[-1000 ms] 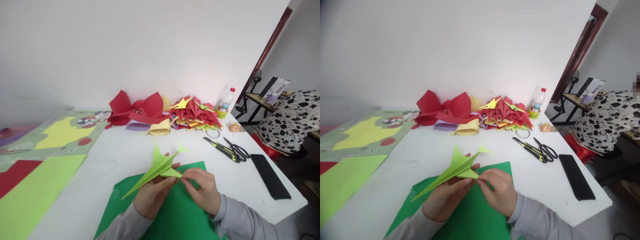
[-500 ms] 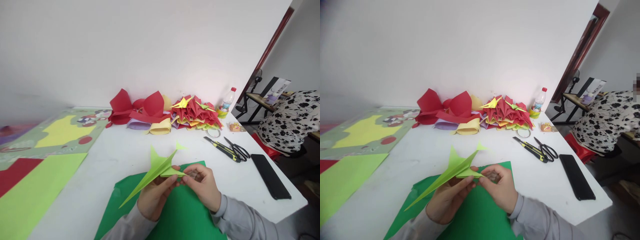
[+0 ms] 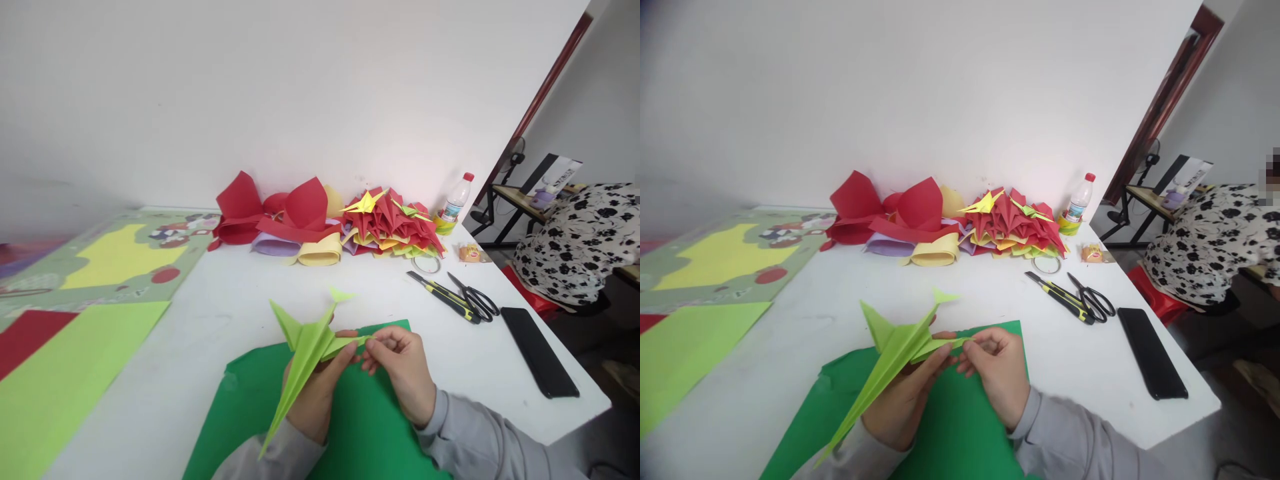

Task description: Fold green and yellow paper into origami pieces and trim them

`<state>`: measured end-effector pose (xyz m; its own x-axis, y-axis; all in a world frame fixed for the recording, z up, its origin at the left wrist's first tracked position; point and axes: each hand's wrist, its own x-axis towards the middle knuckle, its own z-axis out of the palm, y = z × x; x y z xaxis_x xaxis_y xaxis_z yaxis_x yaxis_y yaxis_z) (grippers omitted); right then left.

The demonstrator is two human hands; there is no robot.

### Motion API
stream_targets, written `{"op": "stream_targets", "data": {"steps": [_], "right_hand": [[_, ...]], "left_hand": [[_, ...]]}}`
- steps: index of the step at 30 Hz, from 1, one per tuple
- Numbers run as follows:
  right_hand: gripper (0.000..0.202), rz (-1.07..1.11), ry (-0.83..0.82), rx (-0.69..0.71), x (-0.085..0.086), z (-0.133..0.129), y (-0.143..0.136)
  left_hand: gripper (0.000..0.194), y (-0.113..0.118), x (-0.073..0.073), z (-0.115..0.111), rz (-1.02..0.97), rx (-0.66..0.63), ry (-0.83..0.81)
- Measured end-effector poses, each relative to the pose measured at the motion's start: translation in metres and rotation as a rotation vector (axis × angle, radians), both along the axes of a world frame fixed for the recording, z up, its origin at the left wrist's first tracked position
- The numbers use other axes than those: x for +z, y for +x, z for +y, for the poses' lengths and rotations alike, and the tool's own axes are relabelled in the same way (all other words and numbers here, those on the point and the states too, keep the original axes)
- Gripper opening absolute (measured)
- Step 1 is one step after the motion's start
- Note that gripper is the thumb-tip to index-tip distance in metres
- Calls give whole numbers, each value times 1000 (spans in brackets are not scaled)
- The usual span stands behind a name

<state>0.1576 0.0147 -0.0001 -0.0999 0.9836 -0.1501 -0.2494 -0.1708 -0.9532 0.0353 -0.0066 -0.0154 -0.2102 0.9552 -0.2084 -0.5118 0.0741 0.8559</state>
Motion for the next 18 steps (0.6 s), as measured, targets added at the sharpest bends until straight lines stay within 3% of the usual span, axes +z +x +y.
{"op": "stream_targets", "data": {"steps": [6, 10, 12, 14, 18], "right_hand": [[21, 85, 50, -34, 10, 4, 8], [25, 243, -80, 25, 13, 12, 17], [26, 269, -109, 56, 13, 15, 21], [26, 245, -88, 88, 14, 17, 23], [23, 149, -24, 260, 15, 15, 23]], "left_hand": [[63, -4, -3, 0, 210, -44, 19], [38, -20, -7, 7, 108, -157, -8], [37, -29, -6, 13, 56, -220, -32], [41, -34, -1, 19, 8, -333, -87], [43, -30, 10, 22, -232, -711, -193]]}}
